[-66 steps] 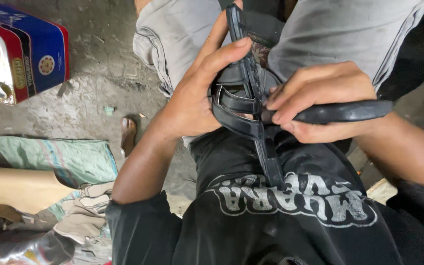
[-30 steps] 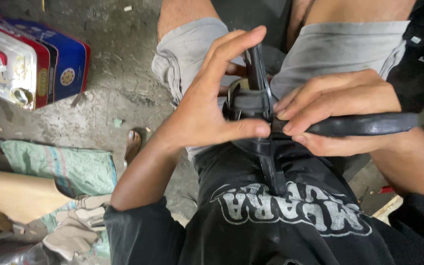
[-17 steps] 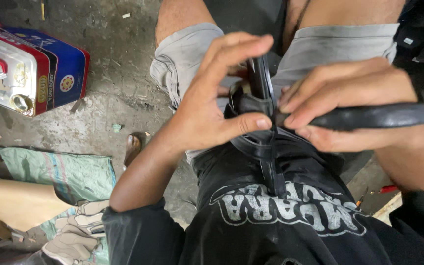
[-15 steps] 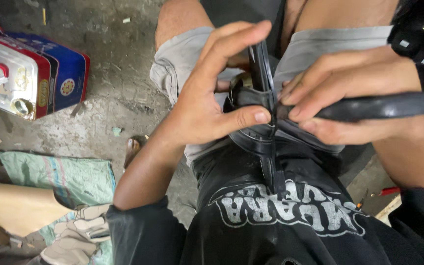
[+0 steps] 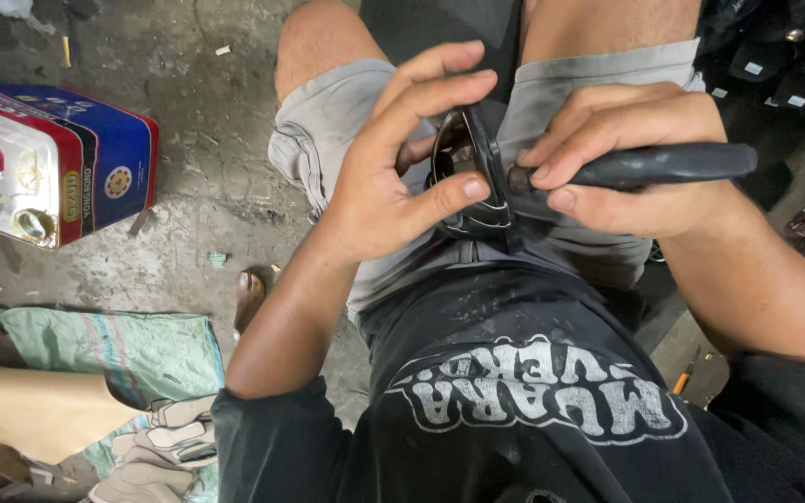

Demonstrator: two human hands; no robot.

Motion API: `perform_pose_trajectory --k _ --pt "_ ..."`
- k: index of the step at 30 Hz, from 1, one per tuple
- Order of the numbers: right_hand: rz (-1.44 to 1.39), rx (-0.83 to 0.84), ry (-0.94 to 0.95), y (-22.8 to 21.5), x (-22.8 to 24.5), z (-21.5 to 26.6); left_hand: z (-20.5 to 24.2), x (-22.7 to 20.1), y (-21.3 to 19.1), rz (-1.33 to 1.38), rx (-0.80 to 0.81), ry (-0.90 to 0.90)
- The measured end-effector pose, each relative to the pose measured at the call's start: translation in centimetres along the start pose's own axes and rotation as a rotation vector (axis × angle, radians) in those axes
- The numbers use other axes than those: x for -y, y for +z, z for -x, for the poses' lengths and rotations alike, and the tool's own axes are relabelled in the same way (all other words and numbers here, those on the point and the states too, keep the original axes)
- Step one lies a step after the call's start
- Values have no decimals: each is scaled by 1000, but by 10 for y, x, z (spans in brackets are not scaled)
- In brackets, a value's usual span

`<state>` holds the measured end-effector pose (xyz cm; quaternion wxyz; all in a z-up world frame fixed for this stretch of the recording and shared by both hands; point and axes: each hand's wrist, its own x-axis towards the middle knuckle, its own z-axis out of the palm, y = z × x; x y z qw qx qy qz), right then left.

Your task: The person sits on the floor and repeatedly uses a heated tool to press and smooth the sole of a black shoe. They hold the shoe in their lap, apply the tool to the sole, and then place the shoe on a small burner to heat it before repeating the process.

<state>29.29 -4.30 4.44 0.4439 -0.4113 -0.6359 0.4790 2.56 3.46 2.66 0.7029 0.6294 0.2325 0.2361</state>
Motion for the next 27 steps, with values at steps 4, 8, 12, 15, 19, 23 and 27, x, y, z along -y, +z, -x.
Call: perform_pose_trajectory --k 4,8,12,15,19,23,27 --pt "-35 5 -6 6 -7 8 3 0 0 -54 45 84" --pt "-8 -3 -40 10 -6 11 9 3 2 -58 25 78" --pt "70 -10 -89 14 8 8 9 5 9 -32 -6 58" --pt "159 -7 -158 15 20 5 9 6 14 -39 -2 66" --pt "283 106 -294 6 23 2 9 7 16 -20 20 49" --pt "142 135 -173 -6 18 7 7 5 13 21 51 53" --pt "40 37 -100 11 8 16 8 6 12 26 57 53"
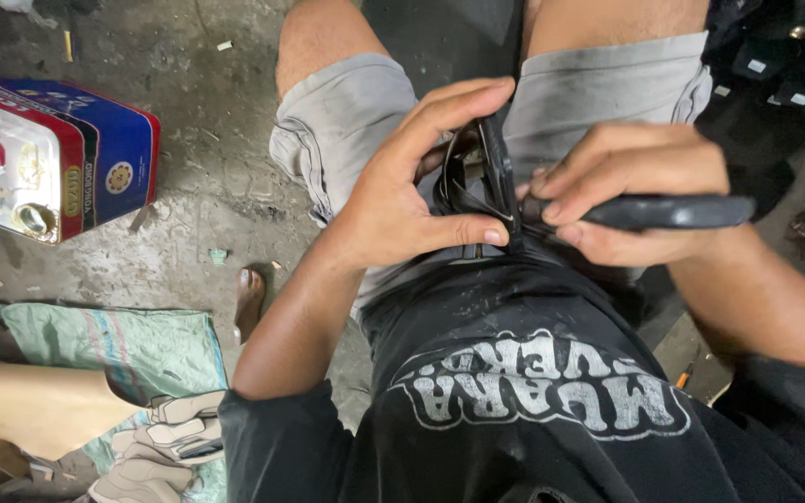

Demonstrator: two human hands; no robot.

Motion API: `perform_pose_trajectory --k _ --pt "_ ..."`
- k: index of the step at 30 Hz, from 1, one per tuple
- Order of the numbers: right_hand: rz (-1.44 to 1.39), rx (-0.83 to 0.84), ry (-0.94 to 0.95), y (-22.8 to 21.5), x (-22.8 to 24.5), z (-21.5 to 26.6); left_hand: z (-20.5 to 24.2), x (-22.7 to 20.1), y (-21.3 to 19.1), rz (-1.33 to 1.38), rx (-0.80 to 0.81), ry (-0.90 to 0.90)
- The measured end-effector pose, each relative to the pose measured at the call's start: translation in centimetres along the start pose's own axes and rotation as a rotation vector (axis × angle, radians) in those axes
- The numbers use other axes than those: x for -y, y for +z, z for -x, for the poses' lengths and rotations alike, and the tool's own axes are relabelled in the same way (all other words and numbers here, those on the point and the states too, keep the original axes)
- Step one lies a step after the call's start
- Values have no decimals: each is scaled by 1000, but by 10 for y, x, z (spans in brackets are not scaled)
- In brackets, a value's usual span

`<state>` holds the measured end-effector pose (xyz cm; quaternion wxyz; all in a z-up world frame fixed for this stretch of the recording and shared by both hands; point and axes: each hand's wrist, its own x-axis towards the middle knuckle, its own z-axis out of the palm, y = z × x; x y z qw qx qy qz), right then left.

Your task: The person sits on the floor and repeatedly uses a heated tool to press and smooth the sole of a black shoe. They hold the shoe in their lap, apply the tool to the sole, and then place the shoe on a small burner to heat it before repeating the process.

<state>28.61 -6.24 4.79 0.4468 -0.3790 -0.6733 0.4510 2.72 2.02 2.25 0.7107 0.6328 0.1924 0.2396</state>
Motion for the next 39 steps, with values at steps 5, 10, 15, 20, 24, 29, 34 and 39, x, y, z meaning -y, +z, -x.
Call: perform_pose_trajectory --k 5,10,15,20,24,29,34,39 --pt "62 -200 3 26 4 8 5 4 8 -86 -97 -77" --pt "130 -96 -44 7 15 -2 4 -3 7 3 -79 -46" --pt "88 -99 -122 6 22 -11 4 -5 17 51 -109 -14" --pt "95 -67 -124 2 27 -15 5 -11 18 51 -118 -1" --pt "76 -42 -141 0 25 -9 7 -15 24 -94 -141 42" --pt "43 38 -65 -8 33 -5 6 -15 22 -27 -72 44" --pt "-93 74 15 -11 49 -27 5 -24 30 -37 -75 53" --pt "105 127 -116 -18 66 -35 -3 -47 23 -160 -76 123"
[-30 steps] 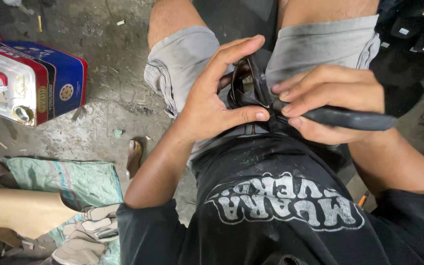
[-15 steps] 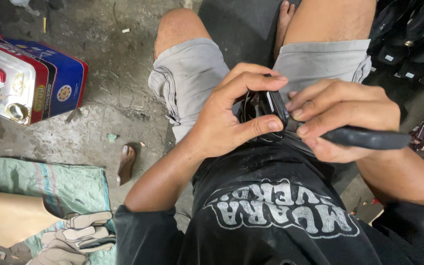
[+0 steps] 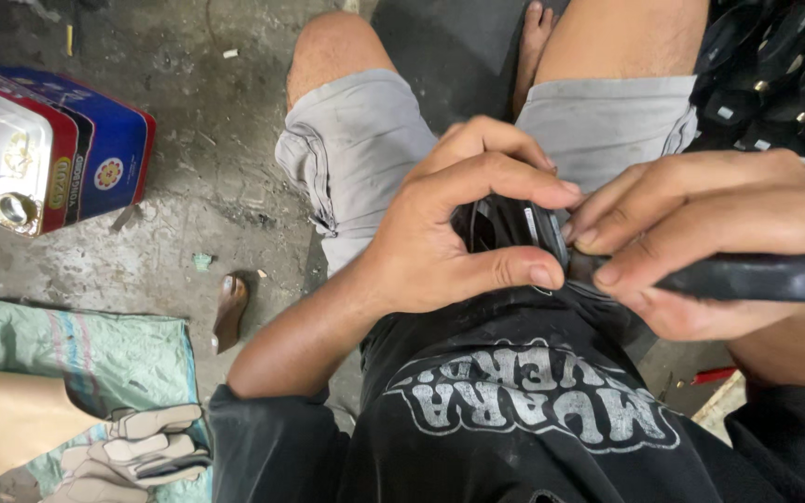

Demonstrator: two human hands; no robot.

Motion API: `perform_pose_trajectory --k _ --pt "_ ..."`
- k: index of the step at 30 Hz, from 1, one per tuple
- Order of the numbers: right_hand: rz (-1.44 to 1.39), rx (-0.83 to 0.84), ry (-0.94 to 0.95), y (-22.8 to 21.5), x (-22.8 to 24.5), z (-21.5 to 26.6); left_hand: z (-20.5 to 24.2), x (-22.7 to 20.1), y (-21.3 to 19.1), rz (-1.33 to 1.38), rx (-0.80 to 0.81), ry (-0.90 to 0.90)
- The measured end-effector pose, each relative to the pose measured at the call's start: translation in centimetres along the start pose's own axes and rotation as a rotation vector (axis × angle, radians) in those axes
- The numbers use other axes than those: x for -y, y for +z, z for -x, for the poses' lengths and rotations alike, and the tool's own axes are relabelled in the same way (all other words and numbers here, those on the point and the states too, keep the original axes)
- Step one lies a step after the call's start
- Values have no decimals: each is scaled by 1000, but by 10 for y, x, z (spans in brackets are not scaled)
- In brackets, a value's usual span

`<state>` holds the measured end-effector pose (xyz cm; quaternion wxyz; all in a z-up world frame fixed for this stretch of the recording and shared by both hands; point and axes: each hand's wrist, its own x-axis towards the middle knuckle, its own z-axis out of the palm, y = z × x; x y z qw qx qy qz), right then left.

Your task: The person sits on the floor and repeatedly uses a heated tool to press and smooth the sole of a black shoe. They hold the shoe in their lap, apply the tool to the sole, and then place the shoe on a small burner to heat it before repeating the process.

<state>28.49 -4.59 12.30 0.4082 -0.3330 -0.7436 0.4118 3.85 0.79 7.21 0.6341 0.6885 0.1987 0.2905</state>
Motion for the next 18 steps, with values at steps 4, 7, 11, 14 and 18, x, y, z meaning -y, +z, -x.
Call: perform_pose_trajectory --k 4,7,11,14,18 --pt "71 -82 -58 4 -3 12 -9 -5 -19 -255 -44 160" --pt "-89 -139 62 18 -20 23 -13 11 -26 -230 -2 127" --pt "-248 -217 201 38 -48 43 -1 46 -16 -30 12 -59" --pt "-172 -325 175 53 -57 52 5 64 -3 51 -46 -85" --pt "-95 -372 105 57 -54 46 5 64 7 70 -99 -38"
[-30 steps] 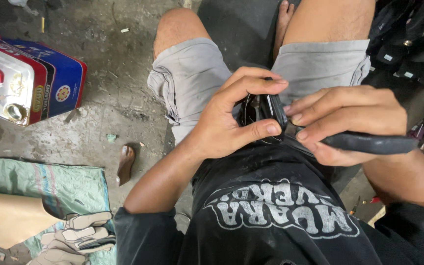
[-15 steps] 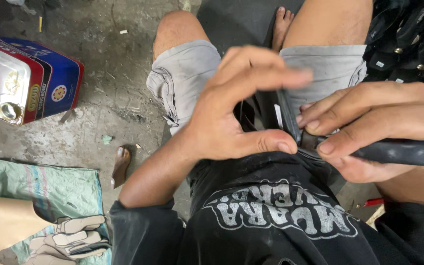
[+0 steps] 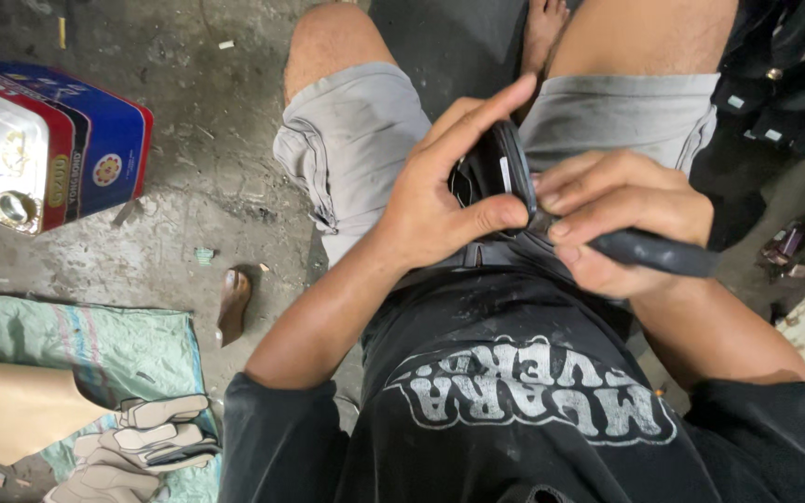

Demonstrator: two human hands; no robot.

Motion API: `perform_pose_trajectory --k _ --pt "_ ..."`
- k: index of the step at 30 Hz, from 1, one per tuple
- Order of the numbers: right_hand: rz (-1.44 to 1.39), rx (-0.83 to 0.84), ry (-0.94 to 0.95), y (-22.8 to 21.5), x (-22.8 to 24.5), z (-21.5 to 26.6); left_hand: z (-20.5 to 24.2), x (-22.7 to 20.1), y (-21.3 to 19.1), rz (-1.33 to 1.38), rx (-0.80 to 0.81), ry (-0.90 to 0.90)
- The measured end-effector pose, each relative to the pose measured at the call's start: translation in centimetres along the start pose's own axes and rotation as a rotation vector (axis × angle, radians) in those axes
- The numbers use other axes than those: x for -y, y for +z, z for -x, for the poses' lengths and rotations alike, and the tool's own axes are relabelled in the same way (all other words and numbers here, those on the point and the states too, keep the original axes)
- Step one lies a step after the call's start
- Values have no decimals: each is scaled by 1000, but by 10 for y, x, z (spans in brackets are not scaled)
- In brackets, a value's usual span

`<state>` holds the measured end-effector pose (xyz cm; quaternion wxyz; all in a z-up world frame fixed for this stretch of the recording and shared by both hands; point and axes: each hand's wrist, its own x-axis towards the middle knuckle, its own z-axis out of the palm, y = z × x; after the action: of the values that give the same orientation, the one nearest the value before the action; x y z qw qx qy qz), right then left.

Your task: The person sits on the floor and repeatedly uses a heated tool to press and smooth the sole of a black shoe. They hold the shoe in their lap, apply the tool to the sole, and then place the shoe on a small burner to heat it before repeating the process.

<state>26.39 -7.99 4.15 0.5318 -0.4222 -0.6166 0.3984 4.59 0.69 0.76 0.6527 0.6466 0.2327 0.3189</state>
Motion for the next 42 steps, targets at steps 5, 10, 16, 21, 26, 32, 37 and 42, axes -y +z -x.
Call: perform_pose_trajectory --k 5,10,16,21,26,32,37,42 --pt "-45 190 21 -19 5 -11 -1 -4 -10 -20 94 24" --pt "-159 232 136 -25 9 -2 -4 0 -14 -151 140 137" --pt "-156 286 243 -19 6 18 10 10 -2 -194 202 150" --pt "-184 241 177 -9 2 36 28 12 7 -222 226 123" --pt "-153 278 268 -11 2 51 42 14 15 -188 268 83" --pt "-155 289 204 -5 -10 67 55 22 20 -181 309 49" --pt "-179 343 333 -11 -6 67 58 26 24 -167 351 -13" --pt "-212 384 254 -14 -2 57 53 13 20 -204 290 -118"
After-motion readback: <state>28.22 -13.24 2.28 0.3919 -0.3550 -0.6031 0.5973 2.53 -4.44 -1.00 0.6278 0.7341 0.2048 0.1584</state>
